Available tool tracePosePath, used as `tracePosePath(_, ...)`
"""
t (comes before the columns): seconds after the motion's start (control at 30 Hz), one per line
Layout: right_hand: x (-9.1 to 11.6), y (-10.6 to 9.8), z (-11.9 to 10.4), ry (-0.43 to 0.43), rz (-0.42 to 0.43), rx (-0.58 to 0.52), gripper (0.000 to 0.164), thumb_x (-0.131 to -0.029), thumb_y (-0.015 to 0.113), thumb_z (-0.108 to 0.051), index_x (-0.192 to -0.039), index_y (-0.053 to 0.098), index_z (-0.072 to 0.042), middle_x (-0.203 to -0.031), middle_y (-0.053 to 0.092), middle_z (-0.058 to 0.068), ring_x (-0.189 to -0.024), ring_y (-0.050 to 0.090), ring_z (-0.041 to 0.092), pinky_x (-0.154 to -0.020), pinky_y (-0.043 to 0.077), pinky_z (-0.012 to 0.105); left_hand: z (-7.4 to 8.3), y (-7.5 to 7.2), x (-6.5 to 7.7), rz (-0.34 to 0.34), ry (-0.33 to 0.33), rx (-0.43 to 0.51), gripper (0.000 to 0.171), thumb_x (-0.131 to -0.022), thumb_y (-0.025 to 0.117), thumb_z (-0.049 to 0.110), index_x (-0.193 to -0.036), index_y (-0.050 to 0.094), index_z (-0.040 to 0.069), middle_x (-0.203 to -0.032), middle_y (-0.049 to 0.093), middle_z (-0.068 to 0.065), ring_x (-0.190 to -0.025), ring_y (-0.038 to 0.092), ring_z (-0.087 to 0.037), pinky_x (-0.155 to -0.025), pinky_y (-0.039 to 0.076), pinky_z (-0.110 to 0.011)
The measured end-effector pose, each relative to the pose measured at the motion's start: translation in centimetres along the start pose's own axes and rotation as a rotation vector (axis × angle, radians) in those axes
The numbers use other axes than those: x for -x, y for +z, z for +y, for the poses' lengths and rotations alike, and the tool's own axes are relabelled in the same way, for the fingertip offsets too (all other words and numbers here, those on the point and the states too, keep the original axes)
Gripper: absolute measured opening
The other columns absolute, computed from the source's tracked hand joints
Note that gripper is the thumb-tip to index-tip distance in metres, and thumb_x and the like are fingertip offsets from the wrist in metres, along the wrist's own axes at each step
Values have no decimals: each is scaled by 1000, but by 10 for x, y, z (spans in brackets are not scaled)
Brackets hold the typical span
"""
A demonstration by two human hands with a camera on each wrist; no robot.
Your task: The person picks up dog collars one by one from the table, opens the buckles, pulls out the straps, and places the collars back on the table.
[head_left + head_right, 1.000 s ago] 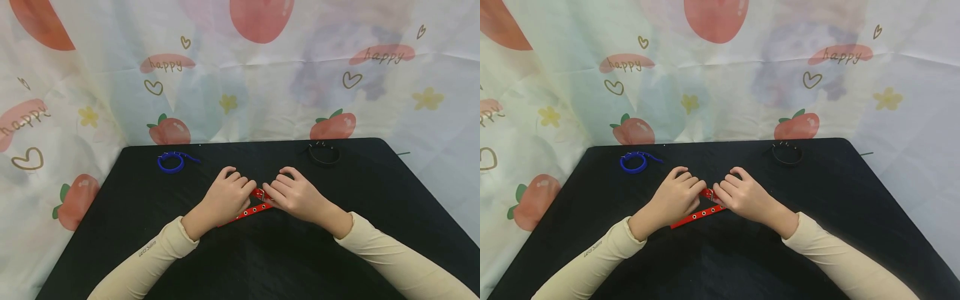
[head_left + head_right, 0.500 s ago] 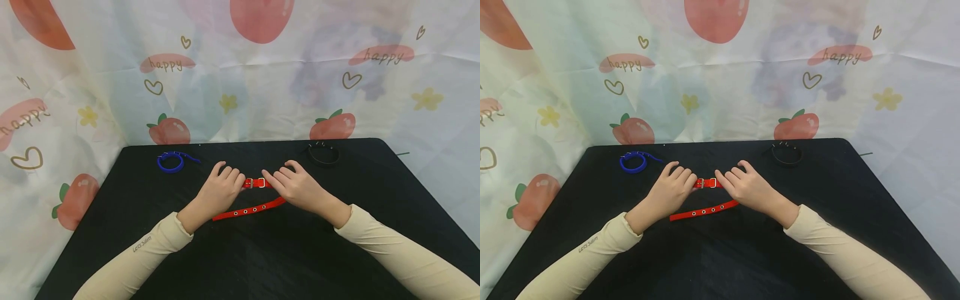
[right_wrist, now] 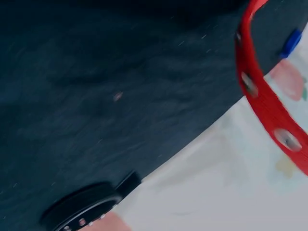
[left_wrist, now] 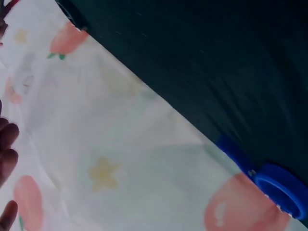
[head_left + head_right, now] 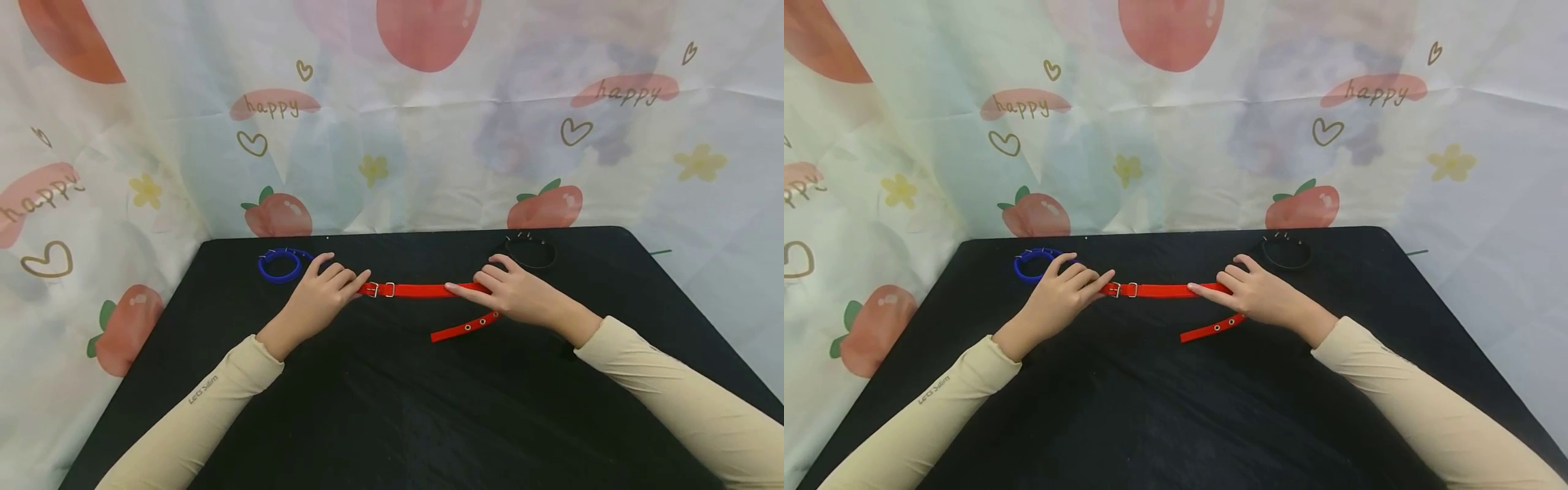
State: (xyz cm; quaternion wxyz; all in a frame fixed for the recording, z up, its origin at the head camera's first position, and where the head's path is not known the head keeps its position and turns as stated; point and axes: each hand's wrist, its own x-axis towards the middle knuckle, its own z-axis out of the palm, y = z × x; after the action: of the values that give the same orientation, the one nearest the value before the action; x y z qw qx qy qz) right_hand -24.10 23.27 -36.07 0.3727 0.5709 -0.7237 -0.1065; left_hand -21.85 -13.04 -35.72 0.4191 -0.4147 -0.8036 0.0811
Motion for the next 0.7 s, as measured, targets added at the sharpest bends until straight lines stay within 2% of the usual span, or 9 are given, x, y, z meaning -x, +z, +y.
tracePosePath(0.2, 19, -1, 14, -4, -67, -57, 54, -96, 13, -1, -132, 51, -13, -80, 50, 7, -73, 51, 21, -82, 47, 44, -19, 14, 16, -84, -1, 49, 36, -75, 77, 28, -107, 72, 14, -83, 68, 1, -81, 59, -18, -96, 46, -44)
tracePosePath(0.3, 31, -1, 20, -1, -131, -54, 54, -97, 11, -2, -133, 49, -13, -82, 50, 8, -75, 51, 22, -82, 46, 43, -28, 24, 27, -144, -15, 74, 32, -76, 77, 28, -105, 73, 14, -84, 68, 0, -82, 59, -18, -96, 45, -45)
tracePosePath(0.4, 44, 2, 23, -2, -167, -35, 52, -98, 14, 0, -132, 52, -13, -82, 50, 7, -75, 51, 21, -81, 46, 42, -35, 32, 38, -208, -36, 85, 28, -77, 76, 27, -103, 74, 15, -84, 69, 0, -85, 60, -18, -97, 44, -45)
tracePosePath(0.43, 49, 4, 23, -4, -177, -35, 46, -99, 22, 1, -131, 52, -12, -82, 50, 7, -75, 51, 21, -81, 45, 41, -36, 34, 42, -230, -42, 90, 27, -77, 76, 27, -102, 74, 15, -85, 69, 0, -85, 60, -18, -98, 44, -45)
tracePosePath(0.5, 58, 8, 22, -16, -195, -45, 44, -98, 26, 2, -129, 54, -11, -82, 50, 6, -75, 50, 20, -79, 45, 40, -37, 38, 48, -275, -36, 99, 26, -78, 76, 27, -102, 74, 16, -85, 69, 1, -86, 61, -18, -98, 44, -45)
tracePosePath(0.53, 62, 11, 21, -23, -210, -51, 41, -96, 37, 5, -129, 54, -11, -82, 50, 6, -75, 50, 20, -79, 45, 40, -37, 40, 50, -300, -26, 102, 26, -78, 76, 27, -101, 74, 17, -85, 69, 1, -86, 61, -18, -97, 45, -46)
tracePosePath(0.57, 65, 15, 20, -27, -227, -59, 40, -94, 43, 5, -129, 54, -11, -83, 50, 6, -75, 50, 20, -78, 45, 40, -36, 43, 51, -328, -17, 105, 26, -78, 75, 28, -101, 74, 17, -85, 69, 2, -86, 61, -18, -97, 45, -46)
tracePosePath(0.63, 71, 22, 18, -22, -280, -66, 52, -83, 62, 7, -131, 53, -12, -84, 49, 6, -76, 50, 19, -79, 44, 39, -33, 48, 52, -383, -5, 108, 24, -79, 75, 31, -99, 74, 18, -85, 69, 3, -86, 61, -18, -96, 44, -46)
tracePosePath(0.7, 75, 30, 17, 3, -331, -59, 65, -74, 71, 7, -132, 52, -14, -85, 49, 6, -77, 48, 19, -79, 44, 40, -30, 54, 50, -436, -2, 98, 23, -79, 73, 33, -98, 74, 19, -85, 69, 3, -85, 61, -18, -96, 44, -47)
